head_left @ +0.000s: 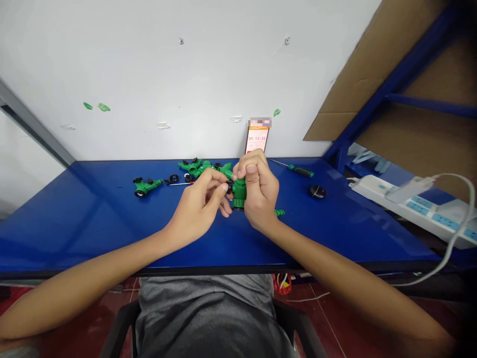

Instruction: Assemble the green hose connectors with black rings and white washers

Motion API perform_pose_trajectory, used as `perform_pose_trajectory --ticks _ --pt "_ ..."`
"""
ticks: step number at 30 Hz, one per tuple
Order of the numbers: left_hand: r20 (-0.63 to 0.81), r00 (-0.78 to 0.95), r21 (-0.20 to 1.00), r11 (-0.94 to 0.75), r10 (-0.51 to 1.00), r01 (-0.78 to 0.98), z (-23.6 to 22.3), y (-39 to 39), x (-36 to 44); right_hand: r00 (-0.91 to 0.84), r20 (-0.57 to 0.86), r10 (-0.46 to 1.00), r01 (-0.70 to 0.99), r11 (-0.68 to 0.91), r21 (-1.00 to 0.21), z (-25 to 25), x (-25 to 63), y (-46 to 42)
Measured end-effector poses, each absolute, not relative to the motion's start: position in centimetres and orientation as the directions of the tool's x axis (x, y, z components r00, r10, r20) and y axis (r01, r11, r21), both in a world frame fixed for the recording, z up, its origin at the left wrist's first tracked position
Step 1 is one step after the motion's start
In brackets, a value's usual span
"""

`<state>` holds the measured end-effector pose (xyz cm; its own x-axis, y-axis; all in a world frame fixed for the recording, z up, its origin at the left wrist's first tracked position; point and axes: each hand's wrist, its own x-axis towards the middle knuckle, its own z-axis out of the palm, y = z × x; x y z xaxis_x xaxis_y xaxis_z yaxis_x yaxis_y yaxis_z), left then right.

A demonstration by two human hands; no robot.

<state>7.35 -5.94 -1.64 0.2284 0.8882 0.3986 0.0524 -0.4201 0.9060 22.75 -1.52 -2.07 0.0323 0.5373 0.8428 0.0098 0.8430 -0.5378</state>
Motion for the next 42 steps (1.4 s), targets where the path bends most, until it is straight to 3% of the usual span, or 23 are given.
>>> perform_pose_trajectory --ticks 11,18,24,28,30,35,42 --pt "0.599 0.198 0.731 -0.631 0.776 0.259 -1.7 -4.9 6.6 -0.009 0.66 0.751 -0.239 0.639 -0.731 -2.2 22.5 -0.7" --pt "0.675 0.185 0.664 -0.698 0.714 0.27 -2.0 -4.8 6.6 -0.041 0.609 0.792 -0.264 0.579 -0.771 -2.0 22.6 -0.6" --pt "0.621 0.226 0.727 -0.659 0.75 0.191 -1.4 -4.5 6.2 -0.042 0.581 0.813 -0.299 0.545 -0.783 -1.9 22.7 -0.8" --pt "0.721 0.231 0.594 -0.754 0.654 0.282 -1.1 -4.4 6.1 -0.071 0.547 0.834 -0.34 0.496 -0.799 -1.8 22.7 -0.8" --pt "0.723 0.234 0.586 -0.757 0.65 0.29 -1.1 -4.5 6.1 -0.073 0.543 0.837 -0.354 0.487 -0.798 -1.9 22.7 -0.7" --pt "0.698 0.244 0.611 -0.738 0.673 0.287 -0.8 -4.7 6.0 -0.06 0.611 0.789 -0.292 0.572 -0.767 -2.1 22.7 -0.4" --pt "0.766 0.3 0.446 -0.805 0.569 0.391 -0.9 -4.4 5.4 -0.069 0.64 0.765 -0.195 0.619 -0.761 -2.0 22.9 -0.4"
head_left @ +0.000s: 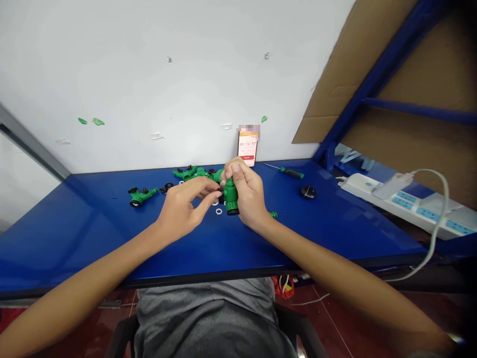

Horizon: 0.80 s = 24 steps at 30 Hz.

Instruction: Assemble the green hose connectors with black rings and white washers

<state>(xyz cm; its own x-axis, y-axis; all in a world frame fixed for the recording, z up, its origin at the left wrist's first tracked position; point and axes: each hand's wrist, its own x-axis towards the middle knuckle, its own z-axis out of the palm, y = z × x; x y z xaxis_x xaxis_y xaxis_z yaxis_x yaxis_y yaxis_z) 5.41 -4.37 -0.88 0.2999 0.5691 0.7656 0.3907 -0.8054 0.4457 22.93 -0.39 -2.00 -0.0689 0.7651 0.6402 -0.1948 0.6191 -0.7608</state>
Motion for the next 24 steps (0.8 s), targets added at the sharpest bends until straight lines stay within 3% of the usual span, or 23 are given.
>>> perform_pose_trajectory --ticks 6,10,17,24 --pt "0.825 0.444 0.104 -0.866 0.35 0.489 -1.35 -3.61 4.8 -0.138 0.465 0.874 -0.319 0.406 -0.857 -1.85 22.91 -0.39" --pt "0.816 0.492 0.0 -0.853 0.302 0.522 -1.58 -3.43 4.65 -0.187 0.388 0.902 -0.385 0.297 -0.874 -1.78 23.01 -0.21" --pt "0.821 0.502 -0.066 -0.828 0.273 0.557 -1.58 -3.75 4.61 -0.223 0.329 0.918 -0.45 0.203 -0.87 -1.96 23.02 0.15" --pt "0.839 0.463 0.01 -0.857 0.288 0.515 -1.81 -3.6 4.8 -0.222 0.336 0.915 -0.435 0.216 -0.874 -2.22 22.9 0.27"
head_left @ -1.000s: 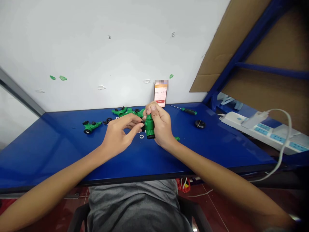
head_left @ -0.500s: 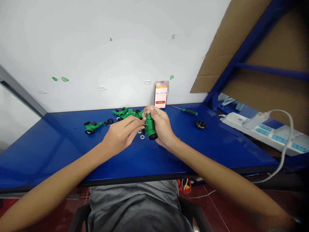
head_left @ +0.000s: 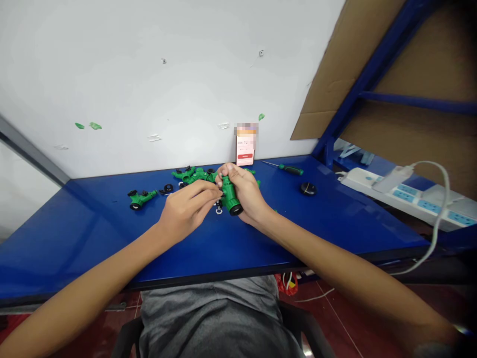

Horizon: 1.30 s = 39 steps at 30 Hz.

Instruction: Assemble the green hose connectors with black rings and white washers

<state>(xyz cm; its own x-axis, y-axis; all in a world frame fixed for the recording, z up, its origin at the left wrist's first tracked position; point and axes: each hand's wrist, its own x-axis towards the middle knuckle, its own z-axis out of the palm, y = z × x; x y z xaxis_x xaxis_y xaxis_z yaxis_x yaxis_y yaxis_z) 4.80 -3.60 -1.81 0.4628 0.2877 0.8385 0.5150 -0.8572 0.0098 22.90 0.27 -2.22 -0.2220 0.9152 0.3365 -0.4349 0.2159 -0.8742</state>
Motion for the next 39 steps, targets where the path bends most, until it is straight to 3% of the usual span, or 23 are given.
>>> perform_pose_trajectory --ticks 9,16,20,28,34,39 --pt "0.842 0.383 0.202 -0.879 0.381 0.431 -2.1 -3.2 5.1 -0.163 0.341 0.926 -0.426 0.245 -0.871 -2.9 22.7 0.1" --pt "0.713 0.249 0.629 -0.755 0.656 0.186 -2.6 -2.3 5.3 -0.015 0.566 0.825 -0.18 0.554 -0.813 -2.9 22.4 -0.1" --pt "0.616 0.192 0.766 -0.638 0.764 0.08 -3.0 -2.2 5.6 0.003 0.638 0.77 -0.103 0.635 -0.765 -2.7 22.6 -0.2" --pt "0.707 0.117 0.656 -0.709 0.697 0.261 -3.6 -2.8 5.6 -0.031 0.571 0.82 -0.201 0.555 -0.807 -3.2 22.3 -0.2" --pt "0.584 0.12 0.781 -0.596 0.803 0.187 -3.4 -3.0 5.9 -0.008 0.646 0.763 -0.109 0.642 -0.759 -3.2 22.4 -0.3" --pt "0.593 0.2 0.766 -0.623 0.78 0.161 -2.8 -2.7 5.6 -0.023 0.7 0.714 -0.051 0.698 -0.714 -2.8 22.7 -0.1"
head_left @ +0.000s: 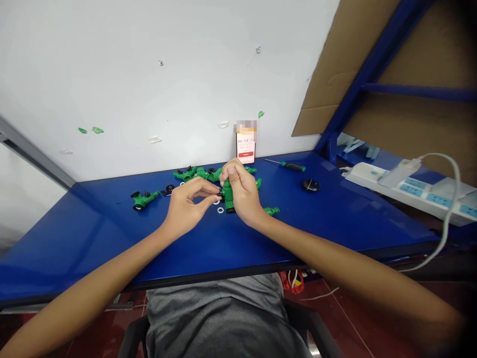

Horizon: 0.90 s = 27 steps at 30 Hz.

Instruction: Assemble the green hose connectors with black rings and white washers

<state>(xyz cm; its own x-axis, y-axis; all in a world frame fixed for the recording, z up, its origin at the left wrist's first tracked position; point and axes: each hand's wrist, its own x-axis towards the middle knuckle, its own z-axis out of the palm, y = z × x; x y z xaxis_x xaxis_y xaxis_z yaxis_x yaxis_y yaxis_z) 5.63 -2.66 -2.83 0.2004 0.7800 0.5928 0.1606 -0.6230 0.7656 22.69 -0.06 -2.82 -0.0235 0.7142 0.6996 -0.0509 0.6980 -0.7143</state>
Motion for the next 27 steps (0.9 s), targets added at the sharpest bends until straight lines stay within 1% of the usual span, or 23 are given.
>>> perform_pose_trajectory --ticks 2,5,8,11,14,18,21,23,25,27 --pt "0.587 0.253 0.773 -0.625 0.769 0.106 -2.3 -2.6 5.5 -0.026 0.729 0.684 -0.041 0.728 -0.684 -2.5 22.8 -0.1" --pt "0.534 0.292 0.825 -0.565 0.793 0.026 -1.6 -2.5 5.2 -0.034 0.782 0.622 -0.022 0.782 -0.623 -2.1 23.0 -0.3" --pt "0.417 0.28 0.903 -0.43 0.865 -0.019 -1.3 -2.3 5.0 -0.048 0.822 0.567 -0.007 0.823 -0.568 -2.0 23.1 -0.4" --pt "0.244 0.344 0.968 -0.248 0.906 -0.034 -1.2 -2.3 4.9 -0.062 0.851 0.521 -0.017 0.852 -0.523 -2.3 23.1 -0.3" --pt "0.107 0.398 0.994 -0.095 0.911 -0.05 -1.3 -2.4 4.9 -0.085 0.86 0.503 -0.015 0.863 -0.506 -2.5 23.1 -0.2" --pt "0.026 0.355 0.993 0.016 0.935 -0.114 -1.1 -2.7 5.2 -0.113 0.858 0.501 0.028 0.865 -0.501 -2.8 23.0 -0.2" --pt "0.026 0.341 0.995 0.009 0.94 -0.102 -0.9 -2.8 5.3 -0.115 0.842 0.527 0.031 0.849 -0.528 -3.0 22.9 -0.3" --pt "0.071 0.332 0.996 -0.05 0.941 -0.072 -1.0 -2.8 5.3 -0.116 0.821 0.559 0.018 0.828 -0.561 -3.1 22.8 -0.3" --pt "0.165 0.31 0.986 -0.166 0.936 -0.023 -1.2 -2.9 5.4 -0.11 0.783 0.612 -0.004 0.788 -0.616 -3.2 22.6 -0.2" --pt "0.313 0.273 0.938 -0.341 0.91 0.062 -1.6 -3.0 5.4 -0.09 0.73 0.678 -0.037 0.73 -0.682 -3.4 22.4 0.0"
